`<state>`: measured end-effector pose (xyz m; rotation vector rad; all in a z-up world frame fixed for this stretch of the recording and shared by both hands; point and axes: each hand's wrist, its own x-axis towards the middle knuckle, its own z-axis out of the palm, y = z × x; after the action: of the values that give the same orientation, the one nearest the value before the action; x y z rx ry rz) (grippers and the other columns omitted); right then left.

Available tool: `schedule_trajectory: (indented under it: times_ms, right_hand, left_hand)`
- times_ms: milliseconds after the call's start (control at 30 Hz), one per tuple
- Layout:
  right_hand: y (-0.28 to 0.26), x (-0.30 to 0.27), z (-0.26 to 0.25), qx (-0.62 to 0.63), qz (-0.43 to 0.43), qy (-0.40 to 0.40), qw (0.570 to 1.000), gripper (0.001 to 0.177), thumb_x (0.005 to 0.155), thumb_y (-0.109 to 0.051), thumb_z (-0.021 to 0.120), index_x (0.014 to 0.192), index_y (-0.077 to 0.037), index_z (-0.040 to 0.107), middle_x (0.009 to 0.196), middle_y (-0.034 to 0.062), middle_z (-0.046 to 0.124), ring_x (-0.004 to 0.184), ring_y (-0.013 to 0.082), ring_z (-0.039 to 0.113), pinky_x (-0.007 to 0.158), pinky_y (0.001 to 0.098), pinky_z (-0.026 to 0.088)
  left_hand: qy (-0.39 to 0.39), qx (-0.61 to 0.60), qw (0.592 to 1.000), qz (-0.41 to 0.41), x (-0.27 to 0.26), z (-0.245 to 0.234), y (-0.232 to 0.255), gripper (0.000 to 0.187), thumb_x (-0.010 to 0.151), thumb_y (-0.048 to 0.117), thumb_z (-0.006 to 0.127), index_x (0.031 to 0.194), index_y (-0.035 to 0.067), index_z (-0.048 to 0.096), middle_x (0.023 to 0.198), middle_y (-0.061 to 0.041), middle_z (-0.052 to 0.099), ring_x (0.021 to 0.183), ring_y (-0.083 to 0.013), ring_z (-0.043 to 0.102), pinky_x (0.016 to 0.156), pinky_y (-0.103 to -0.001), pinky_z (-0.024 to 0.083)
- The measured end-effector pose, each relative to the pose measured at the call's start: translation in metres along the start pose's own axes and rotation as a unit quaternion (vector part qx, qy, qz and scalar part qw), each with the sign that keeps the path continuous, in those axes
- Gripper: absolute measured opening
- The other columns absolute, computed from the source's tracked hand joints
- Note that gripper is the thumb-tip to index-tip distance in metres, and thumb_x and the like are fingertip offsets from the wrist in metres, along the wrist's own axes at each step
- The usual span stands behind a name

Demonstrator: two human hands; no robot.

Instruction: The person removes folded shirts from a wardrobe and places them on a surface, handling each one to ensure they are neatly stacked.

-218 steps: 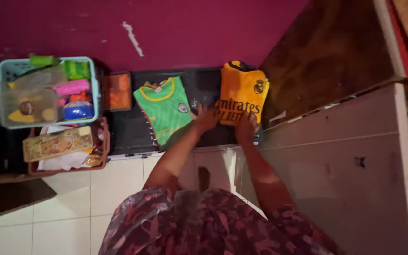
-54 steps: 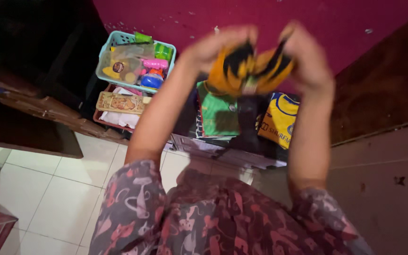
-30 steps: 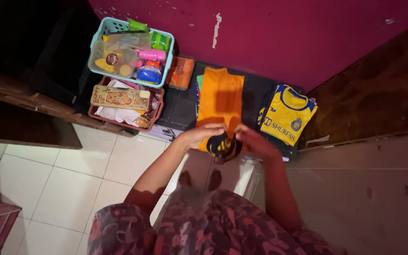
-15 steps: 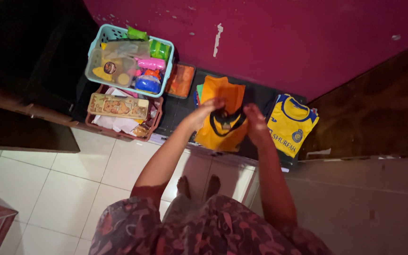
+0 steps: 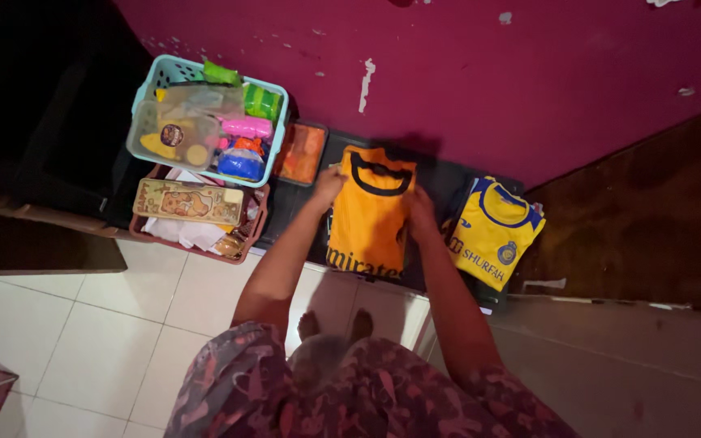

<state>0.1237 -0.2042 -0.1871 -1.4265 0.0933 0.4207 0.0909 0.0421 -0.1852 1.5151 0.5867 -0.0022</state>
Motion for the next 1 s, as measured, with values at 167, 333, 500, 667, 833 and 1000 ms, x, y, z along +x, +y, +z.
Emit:
schedule_trajectory:
  times_ms: [167, 333, 500, 667, 833, 1000]
  right_hand:
    - [-0.032, 0.043, 0.008, 0.014, -0.056, 0.058, 0.997, 0.029, 0.081, -0.015, 0.056, 0.108, -0.007, 0.054, 0.090, 0.0018, 0.056, 0.073, 0.0106, 0.052, 0.059, 0.0240, 0.045]
    - [-0.019, 0.065, 0.002, -0.074, -0.117, 0.043, 0.989, 0.028, 0.088, -0.019, 0.060, 0.108, -0.001, 0.056, 0.097, 0.0040, 0.060, 0.082, 0.0082, 0.054, 0.070, 0.0212, 0.045]
    - [0.011, 0.008, -0.005, -0.056, 0.036, 0.079, 0.995, 0.032, 0.080, -0.026, 0.059, 0.100, -0.003, 0.051, 0.077, 0.0115, 0.054, 0.058, 0.0190, 0.051, 0.049, 0.0320, 0.041]
    - [-0.016, -0.047, 0.009, -0.215, 0.100, 0.071, 0.969, 0.053, 0.087, -0.047, 0.050, 0.096, 0.003, 0.059, 0.089, 0.0149, 0.059, 0.074, 0.0198, 0.053, 0.062, 0.0329, 0.042]
    - [-0.038, -0.099, 0.013, -0.159, 0.110, 0.027, 0.981, 0.056, 0.079, -0.049, 0.051, 0.112, -0.004, 0.053, 0.107, 0.0066, 0.056, 0.095, 0.0173, 0.053, 0.080, 0.0286, 0.041]
    - [-0.019, -0.110, -0.004, -0.116, 0.078, -0.026, 0.990, 0.042, 0.080, -0.033, 0.056, 0.104, 0.001, 0.058, 0.096, 0.0087, 0.060, 0.086, 0.0153, 0.055, 0.074, 0.0264, 0.043]
  left_hand:
    - [0.064, 0.026, 0.980, 0.185, 0.021, 0.007, 0.036, 0.019, 0.078, 0.012, 0.056, 0.092, 0.000, 0.061, 0.076, -0.008, 0.063, 0.069, -0.0151, 0.058, 0.063, -0.028, 0.044]
    - [0.120, 0.080, 0.967, 0.211, 0.019, 0.007, 0.025, 0.021, 0.071, 0.013, 0.061, 0.087, -0.001, 0.060, 0.071, -0.012, 0.062, 0.066, -0.0196, 0.061, 0.061, -0.030, 0.046]
    - [0.210, 0.166, 0.938, 0.221, -0.034, 0.000, -0.010, 0.036, 0.069, 0.027, 0.070, 0.082, -0.001, 0.050, 0.075, -0.019, 0.056, 0.068, -0.0343, 0.056, 0.062, -0.038, 0.045]
    - [0.128, 0.197, 0.972, 0.024, -0.088, -0.005, -0.026, 0.051, 0.074, 0.051, 0.059, 0.085, 0.002, 0.050, 0.076, -0.020, 0.059, 0.075, -0.0349, 0.058, 0.067, -0.039, 0.044]
    - [0.097, 0.202, 0.975, 0.005, -0.107, -0.011, -0.030, 0.055, 0.075, 0.056, 0.056, 0.078, 0.001, 0.058, 0.073, -0.019, 0.061, 0.075, -0.0326, 0.060, 0.066, -0.038, 0.045]
    - [0.025, 0.108, 0.991, 0.072, -0.121, -0.013, -0.023, 0.048, 0.073, 0.049, 0.059, 0.081, 0.001, 0.062, 0.066, -0.010, 0.063, 0.060, -0.0198, 0.061, 0.056, -0.034, 0.047]
